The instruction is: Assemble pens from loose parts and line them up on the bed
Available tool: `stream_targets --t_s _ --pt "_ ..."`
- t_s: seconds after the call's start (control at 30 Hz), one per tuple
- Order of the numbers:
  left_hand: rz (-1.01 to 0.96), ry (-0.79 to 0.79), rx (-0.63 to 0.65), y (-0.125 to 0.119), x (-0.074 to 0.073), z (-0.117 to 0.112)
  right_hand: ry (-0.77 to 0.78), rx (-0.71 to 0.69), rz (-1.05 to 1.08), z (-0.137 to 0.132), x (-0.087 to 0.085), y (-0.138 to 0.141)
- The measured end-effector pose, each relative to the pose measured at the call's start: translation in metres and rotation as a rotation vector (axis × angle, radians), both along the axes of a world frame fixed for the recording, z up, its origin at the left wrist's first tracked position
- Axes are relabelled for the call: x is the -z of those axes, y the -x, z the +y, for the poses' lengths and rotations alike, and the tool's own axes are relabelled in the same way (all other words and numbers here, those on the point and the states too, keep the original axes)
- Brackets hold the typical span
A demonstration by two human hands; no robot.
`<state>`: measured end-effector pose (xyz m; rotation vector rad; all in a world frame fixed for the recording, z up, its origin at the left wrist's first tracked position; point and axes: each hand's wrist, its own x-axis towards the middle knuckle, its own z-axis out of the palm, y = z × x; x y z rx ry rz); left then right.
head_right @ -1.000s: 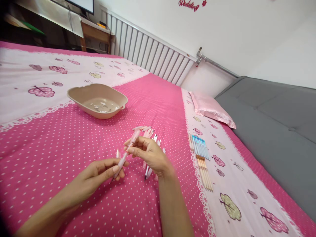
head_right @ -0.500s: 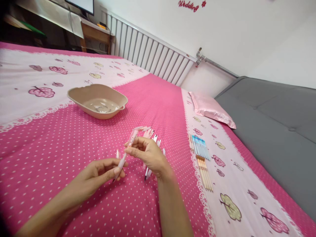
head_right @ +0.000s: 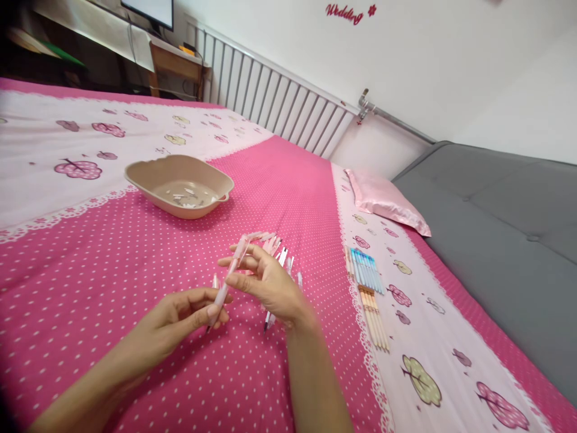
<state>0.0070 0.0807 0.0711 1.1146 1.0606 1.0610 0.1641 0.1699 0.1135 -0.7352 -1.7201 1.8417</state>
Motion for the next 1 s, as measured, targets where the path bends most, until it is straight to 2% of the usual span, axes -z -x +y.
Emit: stream_targets --t_s 0.3,0.57,0.8,1.0 --pt "0.037 -0.023 0.034 0.001 0.001 0.001 0.037 -0.036 0.047 0.004 0.007 -0.001" --pt "0.027 -0.023 0.035 -0.001 0.000 0.000 0.058 0.064 0.014 0.003 0.009 0.001" --pt "0.035 -0.015 0.034 -0.001 -0.002 -0.001 -0.023 0.152 -0.049 0.000 0.008 0.006" --pt "0.040 -0.015 0.028 0.000 -0.002 -0.001 0.024 0.063 0.008 -0.001 0.001 0.004"
